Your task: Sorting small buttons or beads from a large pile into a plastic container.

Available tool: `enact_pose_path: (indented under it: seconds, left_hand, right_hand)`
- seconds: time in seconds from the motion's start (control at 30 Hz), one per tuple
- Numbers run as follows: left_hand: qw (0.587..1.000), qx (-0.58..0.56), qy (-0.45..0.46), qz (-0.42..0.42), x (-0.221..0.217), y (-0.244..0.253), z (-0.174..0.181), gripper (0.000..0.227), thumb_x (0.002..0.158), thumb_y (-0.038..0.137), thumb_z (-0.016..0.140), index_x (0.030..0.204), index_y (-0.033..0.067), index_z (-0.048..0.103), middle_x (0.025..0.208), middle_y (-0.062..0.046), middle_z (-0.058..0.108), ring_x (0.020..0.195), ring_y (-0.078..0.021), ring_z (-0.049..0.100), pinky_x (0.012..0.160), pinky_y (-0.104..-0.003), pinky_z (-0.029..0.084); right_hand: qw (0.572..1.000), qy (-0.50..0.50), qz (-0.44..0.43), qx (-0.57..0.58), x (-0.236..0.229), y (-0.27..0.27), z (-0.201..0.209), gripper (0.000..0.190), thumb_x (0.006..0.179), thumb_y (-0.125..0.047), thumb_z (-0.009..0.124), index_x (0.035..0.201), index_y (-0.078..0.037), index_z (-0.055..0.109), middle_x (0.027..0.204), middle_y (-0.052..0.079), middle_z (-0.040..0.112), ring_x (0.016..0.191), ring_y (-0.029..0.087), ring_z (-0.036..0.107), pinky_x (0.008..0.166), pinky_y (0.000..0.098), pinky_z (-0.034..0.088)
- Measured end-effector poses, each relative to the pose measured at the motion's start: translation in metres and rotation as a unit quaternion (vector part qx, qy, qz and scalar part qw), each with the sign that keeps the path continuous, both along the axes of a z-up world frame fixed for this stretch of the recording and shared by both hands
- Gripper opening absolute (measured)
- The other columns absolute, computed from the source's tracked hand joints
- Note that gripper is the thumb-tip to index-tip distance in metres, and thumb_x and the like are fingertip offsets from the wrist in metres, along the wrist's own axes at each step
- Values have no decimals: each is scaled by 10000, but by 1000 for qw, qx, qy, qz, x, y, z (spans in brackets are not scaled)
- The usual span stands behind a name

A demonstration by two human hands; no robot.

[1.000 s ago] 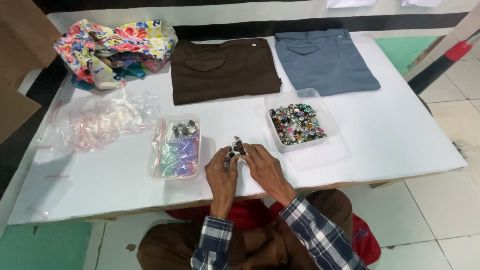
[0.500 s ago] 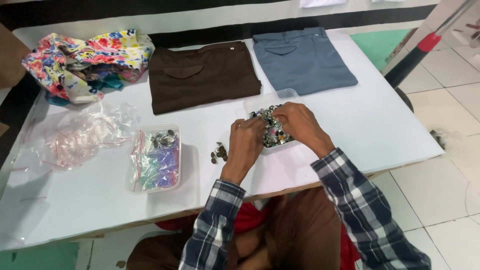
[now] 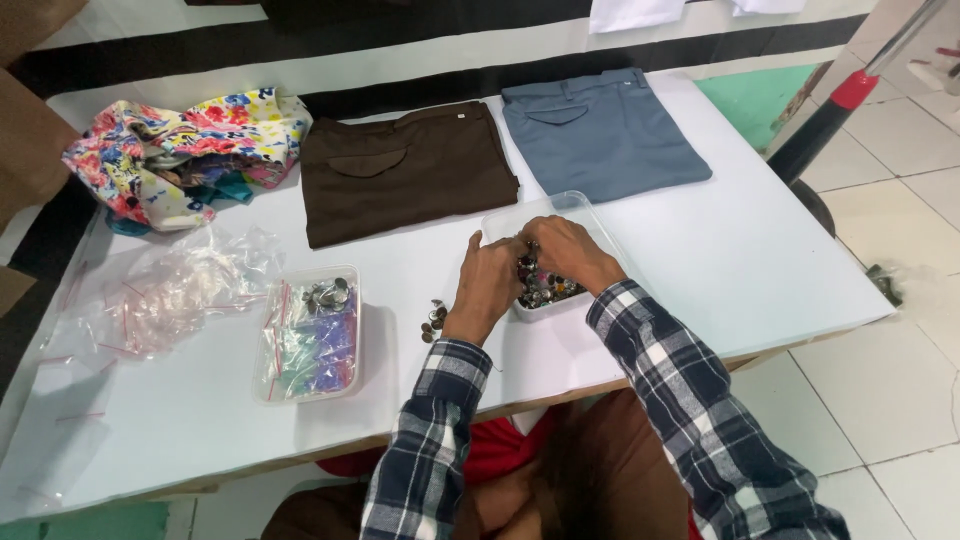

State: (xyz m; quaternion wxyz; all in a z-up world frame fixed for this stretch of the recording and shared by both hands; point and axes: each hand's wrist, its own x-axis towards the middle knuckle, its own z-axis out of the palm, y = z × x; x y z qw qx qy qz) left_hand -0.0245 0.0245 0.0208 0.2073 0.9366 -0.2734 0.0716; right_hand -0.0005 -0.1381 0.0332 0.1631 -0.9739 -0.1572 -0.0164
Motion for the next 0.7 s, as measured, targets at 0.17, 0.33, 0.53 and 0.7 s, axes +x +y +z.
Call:
enact_pose_path:
  seconds: [0.17, 0.33, 0.53, 0.7]
  left_hand:
    - [996, 73, -37, -19, 14, -13, -2, 248, 815, -28, 700, 1024, 97, 749, 907, -85, 763, 923, -255, 753, 1213, -515, 280]
    - [988, 128, -74, -51, 33, -35, -19, 150, 786, -26, 691, 865, 97, 722, 726, -36, 699, 719, -210, 731, 847, -393, 564]
    - [990, 125, -69, -21, 42, -53, -45, 68, 785, 3, 704, 823, 47, 739, 714, -102, 701, 706, -235, 735, 665, -355, 599]
    - [992, 116, -41, -15, 45, -52, -59, 38, 797, 32, 718, 813, 30, 752, 727, -122, 719, 715, -254, 747, 653, -352, 609]
  right_hand:
    - [999, 17, -16, -28, -4, -8, 1, 55, 855, -44, 647, 808, -29, 673, 724, 137, 697, 737, 317, 700, 653, 426, 571]
    - [997, 52, -23, -59, -14, -24, 20, 79, 811, -18, 624, 739, -11, 656, 687, 149, 707, 705, 312, 706, 626, 424, 569]
    - [991, 93, -3, -100, -17, -28, 21, 131, 809, -92, 719, 747, 19, 687, 659, 173, 695, 667, 324, 705, 601, 439, 566]
    - [993, 87, -4, -76, -11, -36, -9, 144, 803, -49, 668, 666, -4, 662, 594, 126, 672, 591, 225, 652, 542, 362, 540]
